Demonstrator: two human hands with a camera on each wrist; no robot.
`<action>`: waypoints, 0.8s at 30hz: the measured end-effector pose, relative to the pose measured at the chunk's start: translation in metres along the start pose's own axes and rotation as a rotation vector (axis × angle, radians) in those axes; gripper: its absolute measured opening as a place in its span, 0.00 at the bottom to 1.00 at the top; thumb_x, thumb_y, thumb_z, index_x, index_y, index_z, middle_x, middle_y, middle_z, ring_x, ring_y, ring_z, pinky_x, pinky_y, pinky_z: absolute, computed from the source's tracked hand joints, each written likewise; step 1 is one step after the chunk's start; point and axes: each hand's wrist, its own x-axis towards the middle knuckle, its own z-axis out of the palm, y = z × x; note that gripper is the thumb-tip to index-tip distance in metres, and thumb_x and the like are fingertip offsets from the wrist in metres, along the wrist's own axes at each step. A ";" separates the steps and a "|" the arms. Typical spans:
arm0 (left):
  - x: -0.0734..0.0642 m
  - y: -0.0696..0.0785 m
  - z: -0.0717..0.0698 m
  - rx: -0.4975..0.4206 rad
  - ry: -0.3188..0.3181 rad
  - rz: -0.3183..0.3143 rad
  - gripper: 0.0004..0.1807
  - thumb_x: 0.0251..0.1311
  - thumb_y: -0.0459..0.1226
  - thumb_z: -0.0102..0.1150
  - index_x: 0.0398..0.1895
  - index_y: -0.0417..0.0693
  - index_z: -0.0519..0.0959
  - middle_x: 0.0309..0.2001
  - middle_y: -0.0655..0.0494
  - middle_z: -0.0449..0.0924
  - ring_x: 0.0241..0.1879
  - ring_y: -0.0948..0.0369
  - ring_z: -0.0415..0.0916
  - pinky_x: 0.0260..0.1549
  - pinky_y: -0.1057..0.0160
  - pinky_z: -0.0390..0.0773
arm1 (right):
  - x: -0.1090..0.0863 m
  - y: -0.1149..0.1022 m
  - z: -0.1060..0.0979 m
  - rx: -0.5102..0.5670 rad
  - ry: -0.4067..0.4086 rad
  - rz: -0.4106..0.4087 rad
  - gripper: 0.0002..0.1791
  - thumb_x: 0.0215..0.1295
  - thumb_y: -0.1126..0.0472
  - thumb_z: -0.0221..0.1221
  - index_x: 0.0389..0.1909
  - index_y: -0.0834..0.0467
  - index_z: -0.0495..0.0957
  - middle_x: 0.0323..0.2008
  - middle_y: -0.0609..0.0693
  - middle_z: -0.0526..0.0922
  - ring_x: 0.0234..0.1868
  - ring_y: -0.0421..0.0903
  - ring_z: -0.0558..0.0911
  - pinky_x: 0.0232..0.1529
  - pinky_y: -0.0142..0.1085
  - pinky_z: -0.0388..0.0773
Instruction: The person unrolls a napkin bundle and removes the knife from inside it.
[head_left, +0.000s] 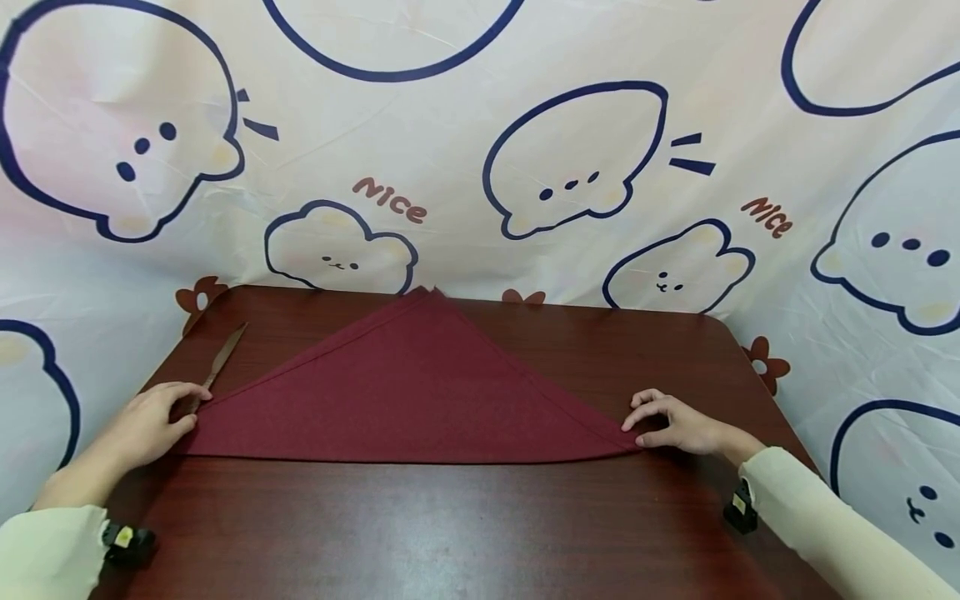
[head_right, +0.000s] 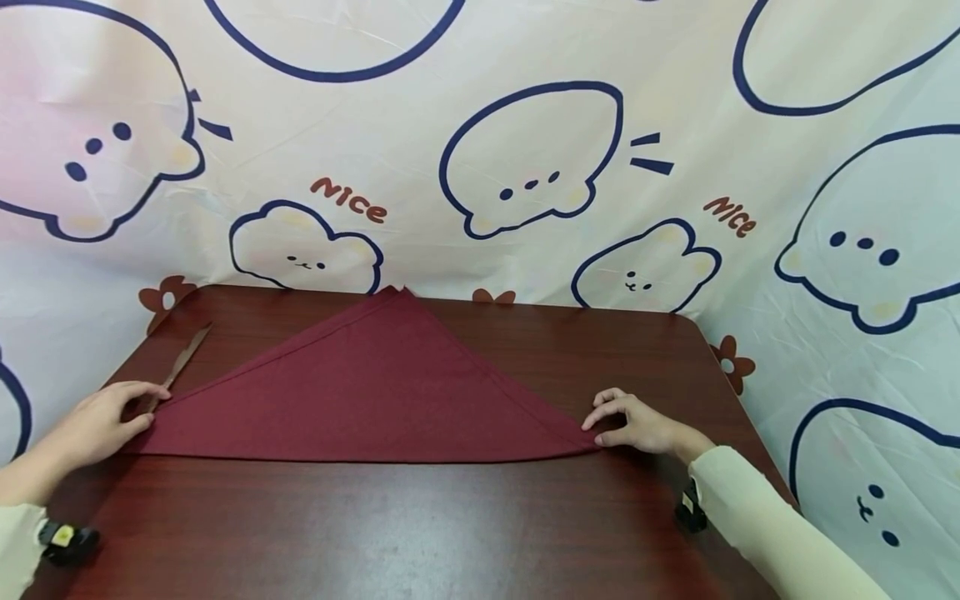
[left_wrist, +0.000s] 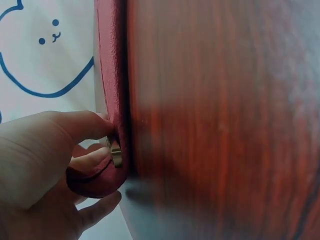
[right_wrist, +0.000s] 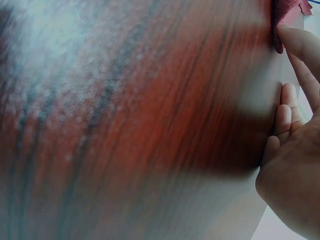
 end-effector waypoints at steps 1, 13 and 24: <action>-0.001 -0.001 -0.001 -0.003 -0.005 0.002 0.15 0.56 0.25 0.60 0.48 0.32 0.79 0.52 0.22 0.74 0.53 0.30 0.68 0.49 0.31 0.68 | 0.000 0.000 0.000 0.001 -0.001 -0.005 0.09 0.64 0.58 0.68 0.44 0.52 0.87 0.56 0.57 0.70 0.55 0.33 0.64 0.59 0.48 0.62; -0.011 -0.011 -0.020 -0.032 -0.111 -0.074 0.22 0.59 0.24 0.57 0.58 0.31 0.73 0.55 0.18 0.72 0.53 0.26 0.70 0.42 0.32 0.73 | 0.002 -0.001 0.001 0.008 -0.004 0.003 0.09 0.63 0.58 0.68 0.44 0.52 0.87 0.56 0.57 0.69 0.56 0.35 0.64 0.60 0.48 0.62; -0.016 -0.021 -0.024 0.041 -0.103 -0.095 0.17 0.55 0.22 0.58 0.50 0.31 0.77 0.50 0.16 0.73 0.51 0.22 0.69 0.43 0.29 0.72 | 0.001 0.003 0.000 0.003 -0.003 0.008 0.09 0.63 0.57 0.68 0.44 0.51 0.87 0.57 0.57 0.70 0.55 0.31 0.64 0.61 0.52 0.62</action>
